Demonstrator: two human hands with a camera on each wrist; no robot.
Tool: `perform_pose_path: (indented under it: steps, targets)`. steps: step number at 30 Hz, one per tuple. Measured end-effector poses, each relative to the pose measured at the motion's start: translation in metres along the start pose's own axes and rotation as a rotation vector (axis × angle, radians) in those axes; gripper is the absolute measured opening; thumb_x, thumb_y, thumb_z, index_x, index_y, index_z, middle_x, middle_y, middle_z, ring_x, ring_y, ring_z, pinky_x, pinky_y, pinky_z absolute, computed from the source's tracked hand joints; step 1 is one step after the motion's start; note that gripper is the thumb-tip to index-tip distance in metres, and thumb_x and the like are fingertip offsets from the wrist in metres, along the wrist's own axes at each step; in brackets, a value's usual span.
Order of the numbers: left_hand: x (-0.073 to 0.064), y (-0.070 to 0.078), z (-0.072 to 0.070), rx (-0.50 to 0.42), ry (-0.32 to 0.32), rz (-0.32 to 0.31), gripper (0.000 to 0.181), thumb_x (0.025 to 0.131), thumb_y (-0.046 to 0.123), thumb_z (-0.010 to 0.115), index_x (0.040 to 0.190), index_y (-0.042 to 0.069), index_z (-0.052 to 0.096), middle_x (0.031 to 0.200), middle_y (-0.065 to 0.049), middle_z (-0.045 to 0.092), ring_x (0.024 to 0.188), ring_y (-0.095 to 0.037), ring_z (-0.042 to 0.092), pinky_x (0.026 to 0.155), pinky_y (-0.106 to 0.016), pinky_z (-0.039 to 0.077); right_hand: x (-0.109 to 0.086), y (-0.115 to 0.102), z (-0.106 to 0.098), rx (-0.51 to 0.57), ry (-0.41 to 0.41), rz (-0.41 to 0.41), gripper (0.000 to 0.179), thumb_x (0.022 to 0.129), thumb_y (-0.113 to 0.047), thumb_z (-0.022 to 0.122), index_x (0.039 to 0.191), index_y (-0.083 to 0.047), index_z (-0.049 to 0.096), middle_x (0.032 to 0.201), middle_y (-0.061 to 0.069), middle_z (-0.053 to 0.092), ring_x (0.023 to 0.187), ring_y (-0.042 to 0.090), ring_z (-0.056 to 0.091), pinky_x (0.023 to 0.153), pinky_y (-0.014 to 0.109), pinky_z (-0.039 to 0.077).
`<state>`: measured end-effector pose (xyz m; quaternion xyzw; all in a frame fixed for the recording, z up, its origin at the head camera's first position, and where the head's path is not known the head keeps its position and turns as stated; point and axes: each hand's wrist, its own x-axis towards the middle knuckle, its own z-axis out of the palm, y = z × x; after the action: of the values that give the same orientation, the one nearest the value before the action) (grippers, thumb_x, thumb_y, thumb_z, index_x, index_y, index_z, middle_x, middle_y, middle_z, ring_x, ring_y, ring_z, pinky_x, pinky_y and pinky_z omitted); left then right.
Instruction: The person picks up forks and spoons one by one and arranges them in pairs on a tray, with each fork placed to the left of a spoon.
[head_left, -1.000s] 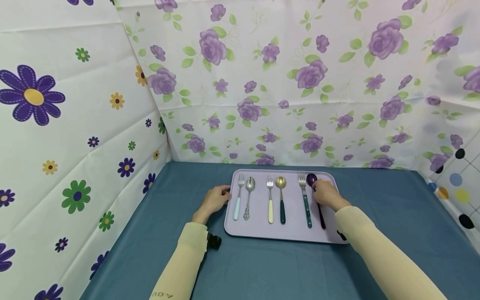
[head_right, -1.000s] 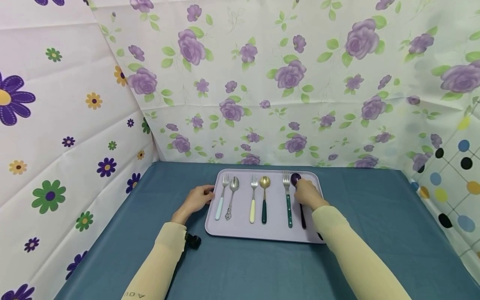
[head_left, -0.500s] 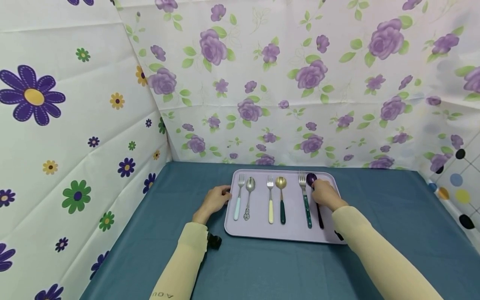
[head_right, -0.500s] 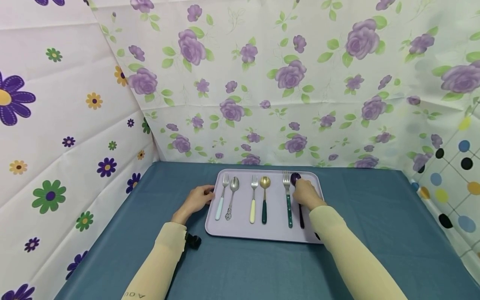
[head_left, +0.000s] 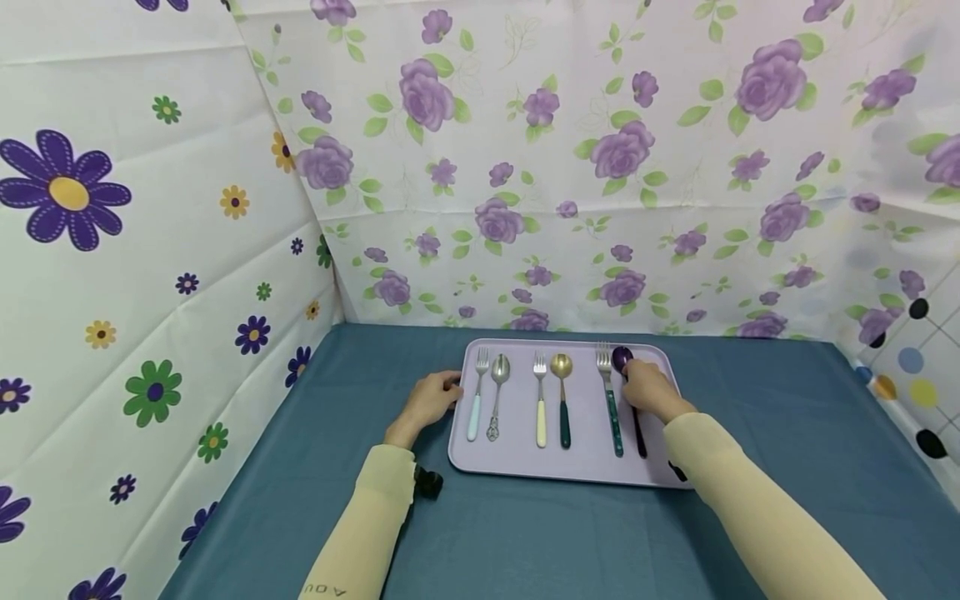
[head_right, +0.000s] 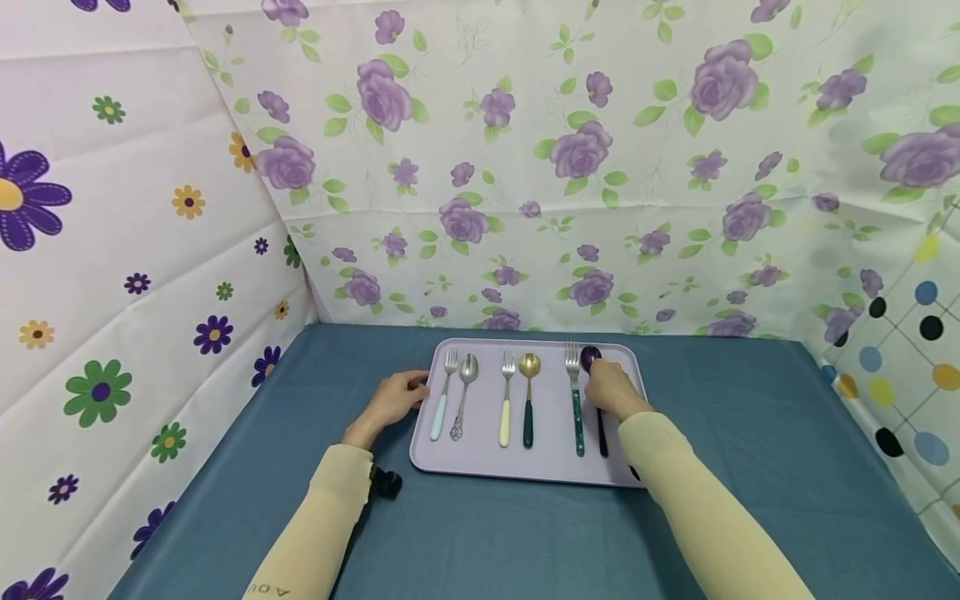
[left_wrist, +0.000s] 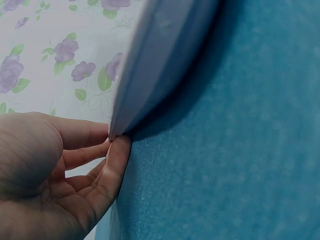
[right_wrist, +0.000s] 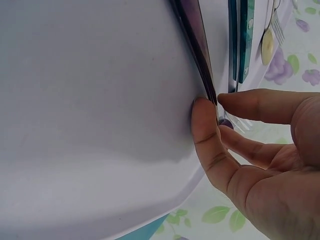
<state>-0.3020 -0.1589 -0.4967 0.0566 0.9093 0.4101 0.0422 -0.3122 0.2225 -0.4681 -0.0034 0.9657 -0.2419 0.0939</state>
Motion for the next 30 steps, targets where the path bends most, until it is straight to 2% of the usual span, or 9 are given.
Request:
perform_pose_path:
  steps: [5,11,15,19,23,25,30]
  targets:
    - [-0.001,-0.002,-0.002,-0.003,0.0,-0.006,0.042,0.106,0.014,0.06,0.146,0.0,0.059,0.105,-0.01,0.072,0.092,-0.024,0.075,0.084,-0.04,0.062,0.001,-0.002,0.0,0.009,-0.002,-0.01,0.044,0.091,0.006,0.054,0.133,0.02,0.053,0.107,0.032,0.066,0.073,0.027,0.066,0.059,0.032,0.056]
    - [-0.005,-0.002,-0.004,-0.037,-0.007,-0.027,0.043,0.106,0.014,0.06,0.146,0.0,0.058,0.109,-0.013,0.072,0.095,-0.025,0.075,0.085,-0.039,0.062,0.001,-0.002,0.002,0.026,-0.013,-0.012,0.048,0.092,0.005,0.054,0.137,0.018,0.051,0.115,0.034,0.065,0.076,0.027,0.067,0.061,0.032,0.057]
    - [-0.007,-0.003,-0.005,-0.066,-0.011,-0.03,0.043,0.105,0.012,0.061,0.146,-0.001,0.058,0.109,-0.015,0.072,0.095,-0.026,0.075,0.084,-0.038,0.063,-0.001,0.002,0.003,0.028,-0.002,-0.03,0.046,0.091,0.004,0.055,0.135,0.017,0.053,0.107,0.03,0.066,0.074,0.025,0.065,0.06,0.03,0.054]
    - [-0.006,-0.006,-0.013,-0.069,-0.033,-0.02,0.043,0.106,0.014,0.061,0.146,-0.001,0.058,0.111,-0.016,0.071,0.097,-0.027,0.075,0.085,-0.038,0.062,-0.001,0.005,0.0,0.019,0.024,-0.112,0.041,0.09,0.003,0.056,0.129,0.015,0.059,0.099,0.025,0.067,0.071,0.024,0.061,0.061,0.033,0.051]
    - [-0.002,-0.004,-0.022,-0.009,-0.064,0.008,0.044,0.107,0.015,0.06,0.147,-0.001,0.057,0.11,-0.015,0.071,0.091,-0.024,0.074,0.081,-0.039,0.062,0.002,0.006,-0.01,0.023,0.076,-0.215,0.034,0.09,0.003,0.056,0.121,0.013,0.066,0.099,0.024,0.068,0.078,0.028,0.062,0.065,0.038,0.052]
    - [0.001,0.001,-0.025,0.041,-0.065,0.029,0.044,0.107,0.016,0.059,0.148,0.0,0.056,0.108,-0.014,0.072,0.085,-0.021,0.073,0.076,-0.038,0.061,0.003,0.006,-0.015,0.043,0.083,-0.236,0.033,0.092,0.003,0.053,0.121,0.01,0.068,0.1,0.022,0.068,0.081,0.029,0.062,0.065,0.038,0.053]
    - [0.011,0.025,-0.032,0.174,-0.042,0.08,0.042,0.107,0.016,0.059,0.147,0.002,0.058,0.105,-0.012,0.071,0.08,-0.019,0.065,0.069,-0.035,0.054,0.008,0.001,-0.021,0.056,0.063,-0.264,0.032,0.1,-0.002,0.051,0.126,0.006,0.067,0.111,0.022,0.067,0.087,0.029,0.062,0.07,0.04,0.054]
